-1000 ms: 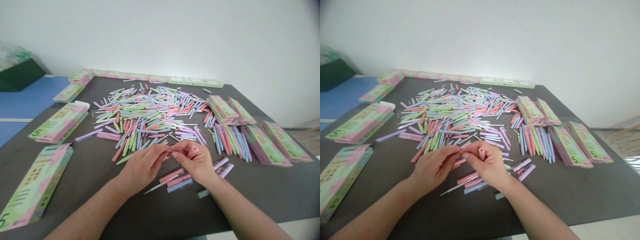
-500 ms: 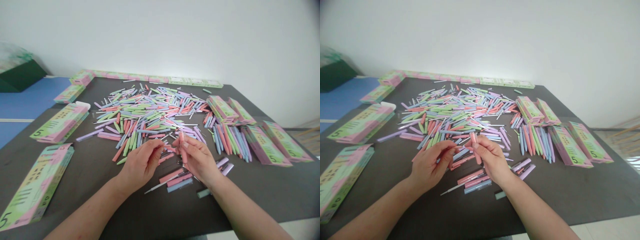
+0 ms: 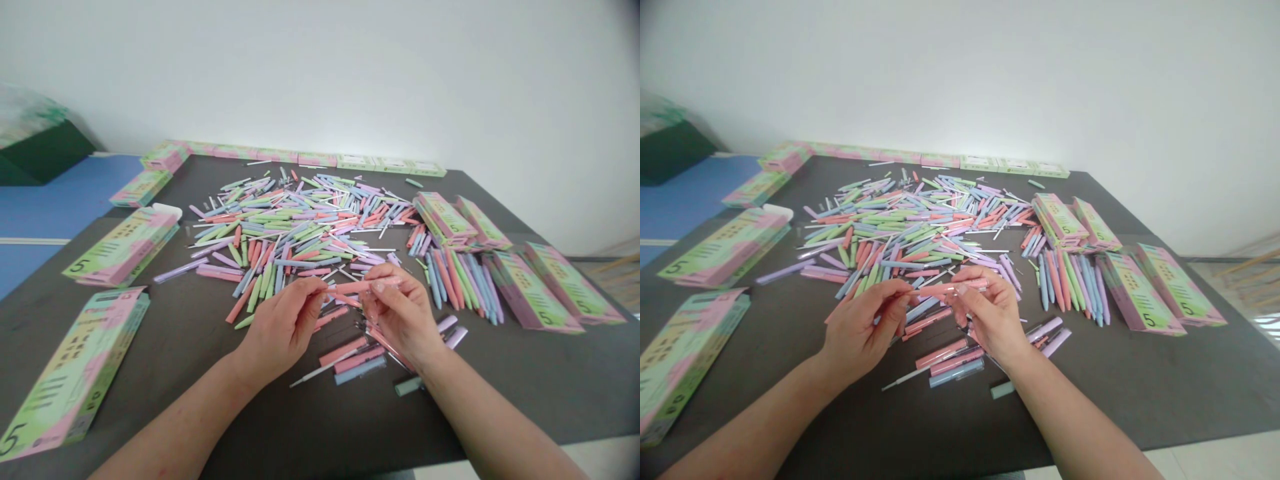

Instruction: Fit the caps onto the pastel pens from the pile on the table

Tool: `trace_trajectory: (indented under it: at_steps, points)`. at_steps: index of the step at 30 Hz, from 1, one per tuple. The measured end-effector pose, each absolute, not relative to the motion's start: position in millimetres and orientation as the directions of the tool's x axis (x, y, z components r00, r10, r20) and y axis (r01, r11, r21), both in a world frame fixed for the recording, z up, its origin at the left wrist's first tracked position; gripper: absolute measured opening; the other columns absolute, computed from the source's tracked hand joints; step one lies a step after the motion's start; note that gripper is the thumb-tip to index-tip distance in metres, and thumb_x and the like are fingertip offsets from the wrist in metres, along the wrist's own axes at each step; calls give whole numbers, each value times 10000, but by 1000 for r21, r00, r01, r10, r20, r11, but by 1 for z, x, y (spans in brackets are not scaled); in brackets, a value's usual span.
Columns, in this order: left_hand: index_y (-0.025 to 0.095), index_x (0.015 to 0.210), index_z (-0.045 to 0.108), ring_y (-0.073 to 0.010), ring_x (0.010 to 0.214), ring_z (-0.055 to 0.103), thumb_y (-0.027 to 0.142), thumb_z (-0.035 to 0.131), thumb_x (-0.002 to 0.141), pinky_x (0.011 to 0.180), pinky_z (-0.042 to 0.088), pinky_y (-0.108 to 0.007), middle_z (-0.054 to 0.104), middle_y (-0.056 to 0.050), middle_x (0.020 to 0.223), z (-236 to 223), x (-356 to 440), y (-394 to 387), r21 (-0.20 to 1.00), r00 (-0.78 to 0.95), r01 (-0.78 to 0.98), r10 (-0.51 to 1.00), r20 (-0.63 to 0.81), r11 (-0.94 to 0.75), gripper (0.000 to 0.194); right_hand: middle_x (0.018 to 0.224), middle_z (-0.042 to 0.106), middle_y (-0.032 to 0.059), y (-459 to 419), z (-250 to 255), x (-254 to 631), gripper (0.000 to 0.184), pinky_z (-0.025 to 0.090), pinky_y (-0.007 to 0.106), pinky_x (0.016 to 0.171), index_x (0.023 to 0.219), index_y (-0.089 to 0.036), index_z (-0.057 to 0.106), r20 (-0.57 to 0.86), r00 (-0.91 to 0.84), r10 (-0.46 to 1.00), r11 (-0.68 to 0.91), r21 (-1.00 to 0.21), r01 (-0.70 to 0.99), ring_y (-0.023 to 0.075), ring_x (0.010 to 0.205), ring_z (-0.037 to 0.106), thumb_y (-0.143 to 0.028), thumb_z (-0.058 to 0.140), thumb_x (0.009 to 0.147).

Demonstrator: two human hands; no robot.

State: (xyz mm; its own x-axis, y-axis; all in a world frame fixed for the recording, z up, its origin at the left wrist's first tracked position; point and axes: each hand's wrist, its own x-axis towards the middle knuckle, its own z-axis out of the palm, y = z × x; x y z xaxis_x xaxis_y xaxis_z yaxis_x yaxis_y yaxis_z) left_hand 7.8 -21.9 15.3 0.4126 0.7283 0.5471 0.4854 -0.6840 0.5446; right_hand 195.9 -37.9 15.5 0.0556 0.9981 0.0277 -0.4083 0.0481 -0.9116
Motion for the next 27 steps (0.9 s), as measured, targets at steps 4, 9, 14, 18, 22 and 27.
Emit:
trace_trajectory:
  at_steps: [4, 9, 14, 18, 22, 27]
  points:
    - [159, 1012, 547, -115, 735, 681, 163, 459, 943, 706, 505, -204, 705, -20, 795, 16, 8, -21, 524, 419, 483, 710, 566, -702, 112, 622, 664, -5, -39, 13, 195, 184, 340, 204, 395, 836, -192, 638, 2, -3, 1000, 1, -927, -376, 67, 399, 467, -309, 745, 742]
    - [154, 997, 546, -110, 775, 675, 148, 480, 932, 707, 494, -192, 711, -45, 918, 17, 8, -18, 516, 412, 511, 722, 556, -688, 94, 627, 679, -8, -36, 8, 197, 185, 369, 210, 414, 863, -191, 651, -8, -62, 998, -28, -949, -315, 83, 435, 508, -312, 739, 755]
    - [158, 1029, 552, -103, 688, 657, 174, 459, 945, 671, 493, -194, 708, -31, 871, 15, 5, -15, 491, 419, 539, 723, 549, -685, 127, 652, 664, 8, -31, 10, 201, 213, 386, 215, 429, 873, -159, 663, -42, -168, 985, -74, -980, -187, 87, 468, 525, -357, 690, 797]
    - [161, 1062, 559, -95, 599, 632, 183, 439, 954, 644, 489, -193, 692, -2, 761, 14, 4, -14, 493, 413, 555, 736, 537, -671, 163, 614, 600, -13, -30, 10, 202, 239, 388, 208, 436, 847, -147, 689, -61, -203, 977, -78, -994, -75, 78, 477, 502, -383, 680, 803]
    - [152, 1087, 566, -86, 584, 632, 169, 438, 954, 633, 484, -170, 668, 24, 685, 14, 6, -14, 513, 412, 533, 736, 537, -673, 186, 616, 580, -23, -30, 2, 201, 221, 383, 203, 433, 857, -162, 702, -79, -212, 974, -102, -990, -97, 67, 458, 485, -377, 664, 824]
    - [138, 1154, 571, -85, 646, 658, 160, 430, 960, 682, 501, -173, 717, -15, 814, 13, 6, -16, 514, 411, 544, 744, 527, -664, 242, 610, 600, -19, -30, -8, 201, 211, 396, 195, 421, 876, -178, 699, -83, -269, 960, -135, -974, -180, 67, 442, 492, -382, 657, 837]
